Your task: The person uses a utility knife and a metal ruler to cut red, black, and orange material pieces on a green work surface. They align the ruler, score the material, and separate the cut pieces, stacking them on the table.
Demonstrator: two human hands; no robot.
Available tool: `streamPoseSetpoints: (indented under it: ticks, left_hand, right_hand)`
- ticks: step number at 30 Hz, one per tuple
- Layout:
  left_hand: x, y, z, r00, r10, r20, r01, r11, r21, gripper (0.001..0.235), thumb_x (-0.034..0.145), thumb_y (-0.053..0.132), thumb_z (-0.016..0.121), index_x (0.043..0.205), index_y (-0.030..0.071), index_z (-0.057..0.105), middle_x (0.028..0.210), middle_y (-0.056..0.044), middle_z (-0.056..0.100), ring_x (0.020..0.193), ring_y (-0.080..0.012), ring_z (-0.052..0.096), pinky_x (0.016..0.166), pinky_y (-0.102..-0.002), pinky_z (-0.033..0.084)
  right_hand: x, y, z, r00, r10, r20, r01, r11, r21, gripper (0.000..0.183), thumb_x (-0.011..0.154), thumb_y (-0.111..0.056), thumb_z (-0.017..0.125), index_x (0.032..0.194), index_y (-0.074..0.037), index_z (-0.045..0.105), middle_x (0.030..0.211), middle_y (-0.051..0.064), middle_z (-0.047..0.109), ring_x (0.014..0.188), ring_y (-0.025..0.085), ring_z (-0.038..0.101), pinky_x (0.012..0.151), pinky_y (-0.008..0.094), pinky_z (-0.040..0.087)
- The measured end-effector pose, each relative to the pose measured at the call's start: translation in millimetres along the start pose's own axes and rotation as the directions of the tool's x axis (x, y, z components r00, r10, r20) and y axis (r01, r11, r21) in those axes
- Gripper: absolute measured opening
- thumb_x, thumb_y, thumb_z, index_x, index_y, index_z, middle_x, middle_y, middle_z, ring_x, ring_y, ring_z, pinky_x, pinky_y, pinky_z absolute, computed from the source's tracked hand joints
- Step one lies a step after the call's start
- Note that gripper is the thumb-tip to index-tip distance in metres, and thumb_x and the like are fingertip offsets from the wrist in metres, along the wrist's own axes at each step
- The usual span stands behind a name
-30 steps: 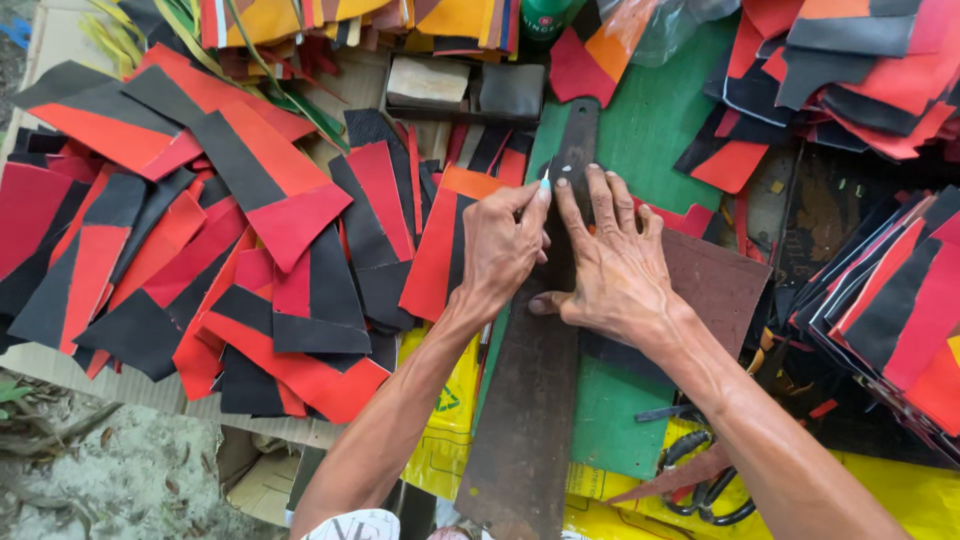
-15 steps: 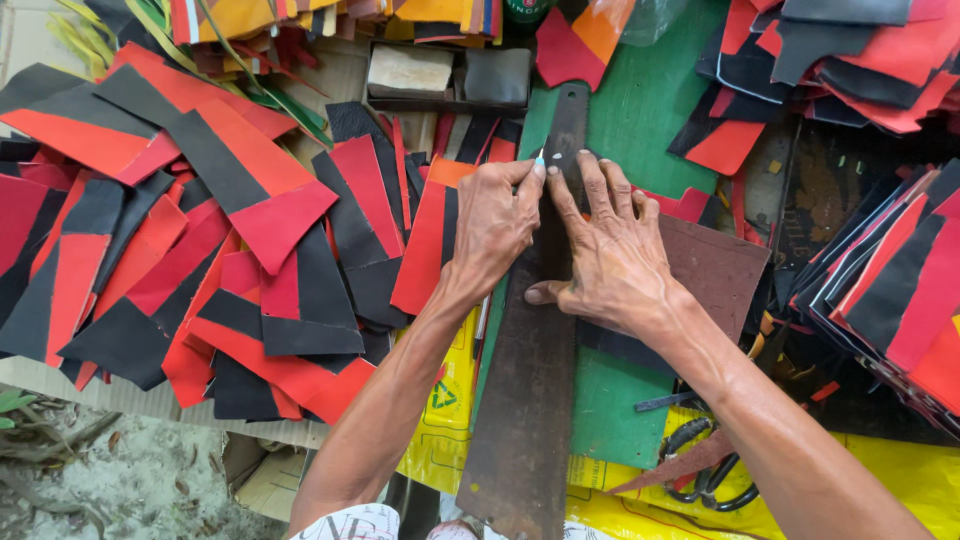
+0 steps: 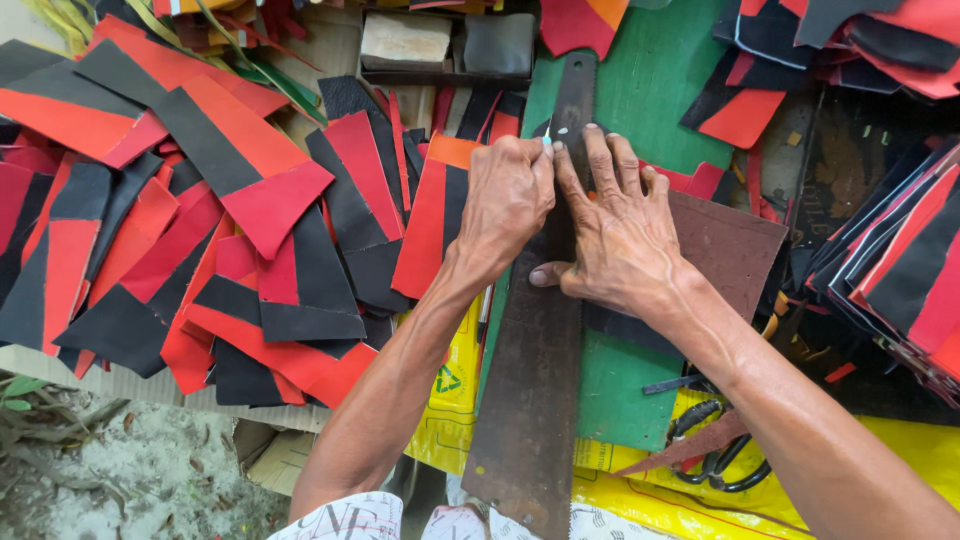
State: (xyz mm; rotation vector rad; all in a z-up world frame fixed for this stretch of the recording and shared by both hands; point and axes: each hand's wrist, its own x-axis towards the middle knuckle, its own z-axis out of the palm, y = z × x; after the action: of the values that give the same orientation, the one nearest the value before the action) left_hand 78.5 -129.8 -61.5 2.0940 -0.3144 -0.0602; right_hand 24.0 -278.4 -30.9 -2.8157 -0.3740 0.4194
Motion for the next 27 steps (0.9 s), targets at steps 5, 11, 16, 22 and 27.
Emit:
streamPoseSetpoints:
  ticks: [5, 11, 16, 22, 27]
  left_hand:
    - [-13, 7, -8, 1.0, -0.024, 0.016, 0.025, 0.999, -0.039, 0.028, 0.097, 0.012, 0.058, 0.074, -0.002, 0.066, 0.058, -0.023, 0.056, 0.054, -0.0384, 0.063, 0.052, -0.046, 0.045]
    - [-73, 23, -24, 0.997, -0.078, 0.015, 0.077, 0.996, 0.044, 0.022, 0.098, 0.008, 0.058, 0.081, -0.004, 0.062, 0.066, -0.025, 0.056, 0.062, -0.0408, 0.063, 0.057, -0.048, 0.044]
    - [-80, 16, -22, 0.995, -0.094, 0.034, 0.095, 0.995, -0.026, 0.021, 0.099, 0.008, 0.058, 0.082, -0.004, 0.061, 0.068, -0.025, 0.059, 0.063, -0.0405, 0.064, 0.057, -0.048, 0.046]
    - [-124, 48, -47, 0.998, -0.058, 0.001, 0.057, 0.997, 0.046, 0.008, 0.097, 0.002, 0.06, 0.09, -0.003, 0.059, 0.072, -0.023, 0.055, 0.07, -0.0433, 0.059, 0.062, -0.051, 0.042]
    - [-182, 56, -58, 0.969, -0.241, 0.045, 0.241, 0.97, 0.014, 0.006, 0.096, 0.002, 0.061, 0.095, -0.004, 0.062, 0.072, -0.019, 0.056, 0.066, -0.0363, 0.058, 0.061, -0.047, 0.043]
  right_hand:
    - [-1, -3, -1, 1.0, -0.002, 0.001, 0.002, 1.0, -0.004, 0.132, 0.052, -0.06, 0.09, 0.157, -0.009, 0.028, 0.16, 0.024, 0.018, 0.147, 0.044, 0.018, 0.108, 0.065, 0.028]
    - [-3, -5, -3, 1.0, -0.02, -0.007, 0.02, 1.0, -0.019, 0.13, 0.055, -0.055, 0.09, 0.158, -0.007, 0.028, 0.161, 0.026, 0.019, 0.148, 0.044, 0.021, 0.109, 0.065, 0.03]
    - [-1, -6, -2, 1.0, -0.016, 0.0, 0.016, 0.999, -0.038, 0.13, 0.056, -0.056, 0.089, 0.158, -0.006, 0.026, 0.161, 0.027, 0.018, 0.147, 0.046, 0.02, 0.107, 0.067, 0.03]
    - [0, -9, 0, 1.0, -0.009, 0.029, 0.01, 0.999, -0.037, 0.132, 0.057, -0.062, 0.087, 0.158, -0.004, 0.025, 0.16, 0.03, 0.015, 0.147, 0.048, 0.018, 0.107, 0.067, 0.027]
    - [-2, -10, -1, 0.999, -0.031, 0.024, 0.031, 0.999, -0.037, 0.133, 0.058, -0.064, 0.086, 0.159, -0.003, 0.024, 0.162, 0.031, 0.015, 0.147, 0.048, 0.017, 0.109, 0.067, 0.025]
